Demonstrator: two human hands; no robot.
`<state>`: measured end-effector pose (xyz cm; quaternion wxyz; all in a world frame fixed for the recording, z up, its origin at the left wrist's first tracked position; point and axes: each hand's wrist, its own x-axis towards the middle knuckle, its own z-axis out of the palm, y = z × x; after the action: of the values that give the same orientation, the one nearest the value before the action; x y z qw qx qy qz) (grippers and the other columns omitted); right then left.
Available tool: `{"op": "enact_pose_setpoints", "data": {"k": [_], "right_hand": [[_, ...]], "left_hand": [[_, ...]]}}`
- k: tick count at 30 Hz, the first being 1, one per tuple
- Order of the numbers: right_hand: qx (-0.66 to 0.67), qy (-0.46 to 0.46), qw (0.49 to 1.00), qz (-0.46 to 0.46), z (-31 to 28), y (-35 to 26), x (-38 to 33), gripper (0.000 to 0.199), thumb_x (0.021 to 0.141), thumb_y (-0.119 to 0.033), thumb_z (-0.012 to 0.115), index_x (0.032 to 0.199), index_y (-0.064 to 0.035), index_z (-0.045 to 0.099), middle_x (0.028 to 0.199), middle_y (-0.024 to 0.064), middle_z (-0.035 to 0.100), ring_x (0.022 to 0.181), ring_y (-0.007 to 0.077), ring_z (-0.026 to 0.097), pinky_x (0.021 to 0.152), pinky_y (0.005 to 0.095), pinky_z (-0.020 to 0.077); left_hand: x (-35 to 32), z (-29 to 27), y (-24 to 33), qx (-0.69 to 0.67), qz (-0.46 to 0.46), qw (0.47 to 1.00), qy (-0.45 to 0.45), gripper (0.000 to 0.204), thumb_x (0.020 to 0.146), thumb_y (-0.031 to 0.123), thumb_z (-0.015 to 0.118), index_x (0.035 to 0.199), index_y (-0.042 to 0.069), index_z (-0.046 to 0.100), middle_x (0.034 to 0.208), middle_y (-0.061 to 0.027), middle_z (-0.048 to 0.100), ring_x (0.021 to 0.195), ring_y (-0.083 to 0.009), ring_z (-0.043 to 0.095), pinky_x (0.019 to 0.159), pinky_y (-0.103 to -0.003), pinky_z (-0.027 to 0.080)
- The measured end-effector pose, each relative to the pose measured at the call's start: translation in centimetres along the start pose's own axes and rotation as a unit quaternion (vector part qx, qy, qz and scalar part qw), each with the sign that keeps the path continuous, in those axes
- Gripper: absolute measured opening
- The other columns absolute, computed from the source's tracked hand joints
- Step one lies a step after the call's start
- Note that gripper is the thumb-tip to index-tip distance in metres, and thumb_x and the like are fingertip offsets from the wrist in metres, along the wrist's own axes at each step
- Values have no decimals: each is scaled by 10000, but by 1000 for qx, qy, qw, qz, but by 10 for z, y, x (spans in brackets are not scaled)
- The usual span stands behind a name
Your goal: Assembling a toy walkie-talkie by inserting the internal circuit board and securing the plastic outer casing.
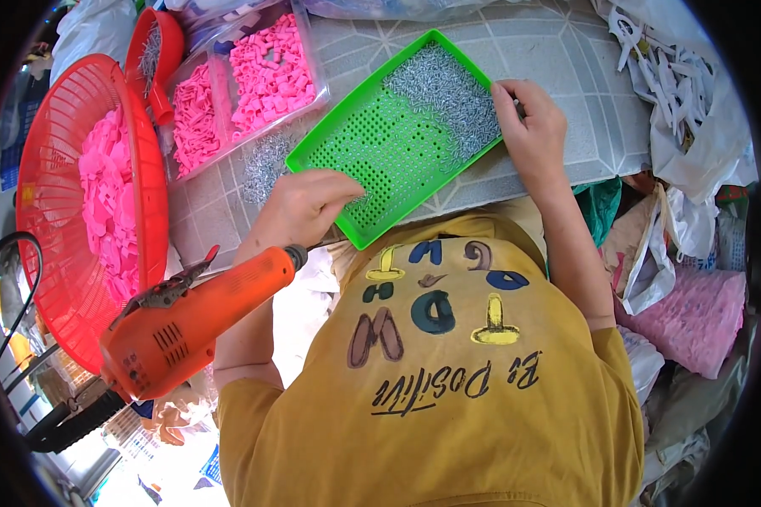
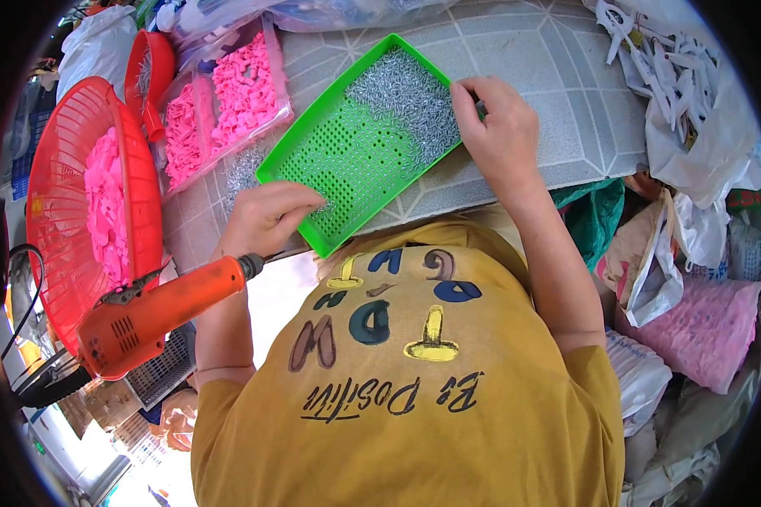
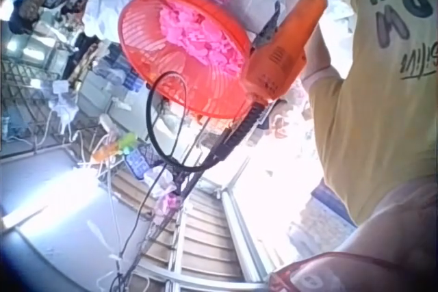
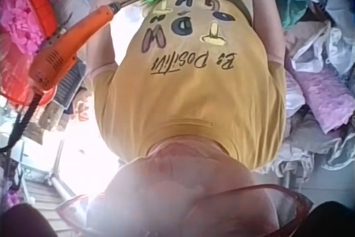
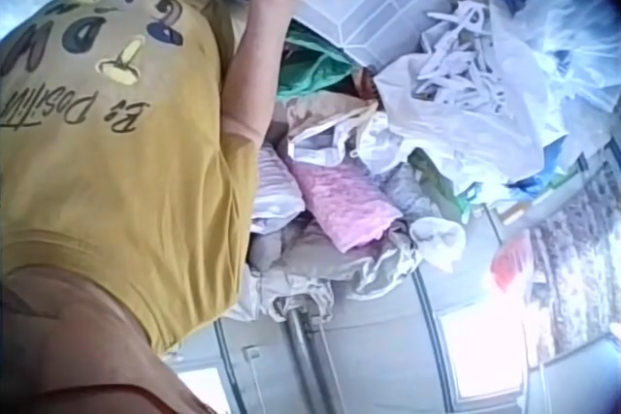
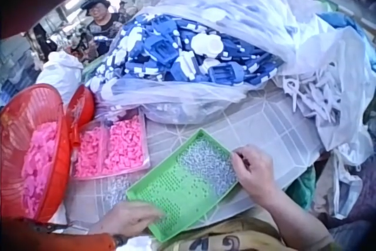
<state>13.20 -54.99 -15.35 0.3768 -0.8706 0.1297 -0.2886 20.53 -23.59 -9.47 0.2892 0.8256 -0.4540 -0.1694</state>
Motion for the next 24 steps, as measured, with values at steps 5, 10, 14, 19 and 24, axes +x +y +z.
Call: {"op": "enact_pose_setpoints", "data": {"k": [5, 10, 14, 19, 24], "right_hand": [[-5, -7, 1000, 1, 0, -1, -1, 136, 928, -153, 670, 953, -24, 702, 817, 99, 674, 669, 178, 622, 624, 297, 487], [7, 12, 1000, 2, 0, -2, 0, 113, 899, -163, 683, 874, -55, 702, 796, 101, 672, 673, 281, 648, 605, 358, 504], [9, 12, 1000, 0, 0, -1, 1, 114, 902, -165, 681, 879, -56, 703, 796, 102, 671, 672, 281, 646, 605, 356, 503], [3, 12, 1000, -6, 0, 1, 0, 109, 897, -162, 685, 884, -55, 705, 806, 97, 677, 678, 271, 652, 612, 353, 510], [7, 14, 1000, -8, 1, 2, 0, 107, 890, -156, 688, 884, -51, 705, 811, 100, 680, 680, 267, 654, 612, 352, 512]], "left_hand": [[-2, -2, -1, 6, -6, 1000, -14, 143, 822, 20, 723, 961, 46, 739, 959, -110, 724, 888, -281, 715, 762, -345, 569], [4, -7, -3, 51, 52, 997, 36, 183, 732, 61, 780, 909, 52, 737, 932, -101, 687, 874, -297, 651, 780, -389, 525], [9, -12, -2, 90, 49, 995, 16, 171, 705, 97, 801, 850, 52, 723, 866, -94, 672, 826, -300, 608, 768, -409, 489], [16, -7, -1, 96, 61, 993, -14, 132, 732, 122, 794, 816, 58, 717, 823, -70, 671, 812, -286, 604, 752, -409, 481], [18, 2, -3, 98, 55, 994, 1, 93, 742, 146, 773, 804, 96, 723, 837, -26, 661, 855, -264, 600, 784, -398, 466]]}}
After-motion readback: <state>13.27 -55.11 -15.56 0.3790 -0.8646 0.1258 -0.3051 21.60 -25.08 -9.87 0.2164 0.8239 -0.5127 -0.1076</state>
